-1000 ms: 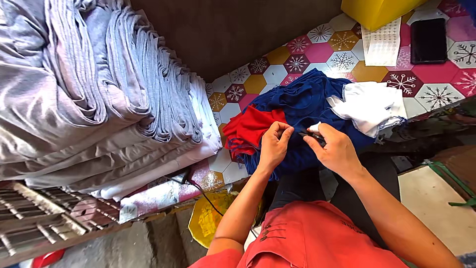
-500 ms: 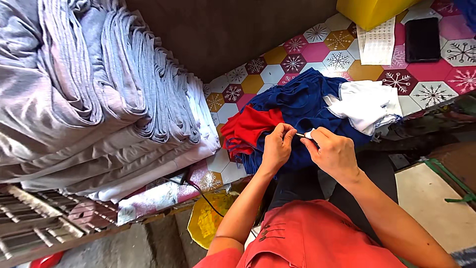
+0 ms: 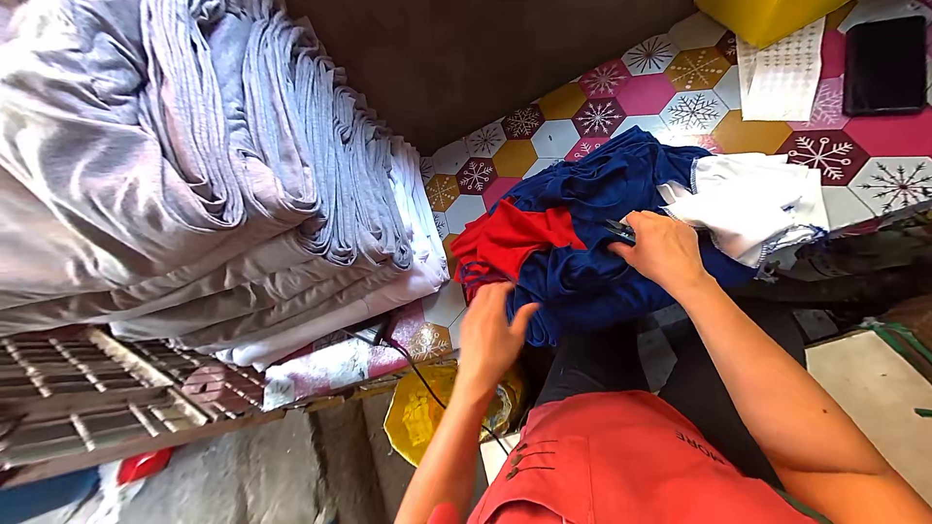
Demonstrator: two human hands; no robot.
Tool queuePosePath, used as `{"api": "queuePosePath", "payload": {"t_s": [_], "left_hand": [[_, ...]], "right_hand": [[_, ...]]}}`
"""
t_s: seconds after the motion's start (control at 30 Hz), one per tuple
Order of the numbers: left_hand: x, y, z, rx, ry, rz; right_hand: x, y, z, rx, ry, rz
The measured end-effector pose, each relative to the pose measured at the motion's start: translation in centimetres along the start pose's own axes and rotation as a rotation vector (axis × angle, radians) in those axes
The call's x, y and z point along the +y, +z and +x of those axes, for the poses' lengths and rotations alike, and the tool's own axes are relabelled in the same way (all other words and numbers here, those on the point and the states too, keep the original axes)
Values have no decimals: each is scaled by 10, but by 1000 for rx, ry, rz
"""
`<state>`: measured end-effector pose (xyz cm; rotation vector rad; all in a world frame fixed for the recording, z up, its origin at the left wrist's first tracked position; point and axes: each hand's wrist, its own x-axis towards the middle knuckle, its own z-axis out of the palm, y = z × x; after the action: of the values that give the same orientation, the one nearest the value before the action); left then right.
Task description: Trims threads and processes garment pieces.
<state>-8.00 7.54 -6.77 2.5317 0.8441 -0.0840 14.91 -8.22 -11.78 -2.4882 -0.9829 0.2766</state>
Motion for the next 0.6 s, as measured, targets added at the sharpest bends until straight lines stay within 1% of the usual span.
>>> {"api": "queuePosePath", "payload": {"t_s": [0.07,0.1,0.17,0.23,0.27,0.3,0.33,0.37,0.43,0.47,0.5,0.53,0.6], "left_hand": [[23,31,24,83,99,-147],[32,43,37,95,124,-159],[40,52,57,150,143,-134],[38,41,64,262,110,-146],[35,33,64,322,72,-177],[30,29,65,386,35,-236],[26,30,67,408,-8,-358],[24,34,67,340,-70,-565],[31,46,63,81,-225,-1191],[38,52,59,1,-311,-1455],[45,57,54,-25,-381,-1640],[49,62,50,-11,-421,-1765],[52,66,45,57,-428,-1896]], "right_hand": [[5,6,1,31,1,-20],[9,7,-3,106,-11,6],[18,1,-17,370,-45,74],[29,-10,-39,663,-61,117],[35,-11,-51,785,-75,108],[40,-7,-62,851,-95,87],[44,1,-73,853,-118,74],[46,14,-83,799,-126,73],[47,38,-99,551,-77,151],[46,45,-103,431,-39,223],[45,51,-107,379,-11,308],[41,54,-110,398,-1,396],[25,47,-109,509,-34,575]]}}
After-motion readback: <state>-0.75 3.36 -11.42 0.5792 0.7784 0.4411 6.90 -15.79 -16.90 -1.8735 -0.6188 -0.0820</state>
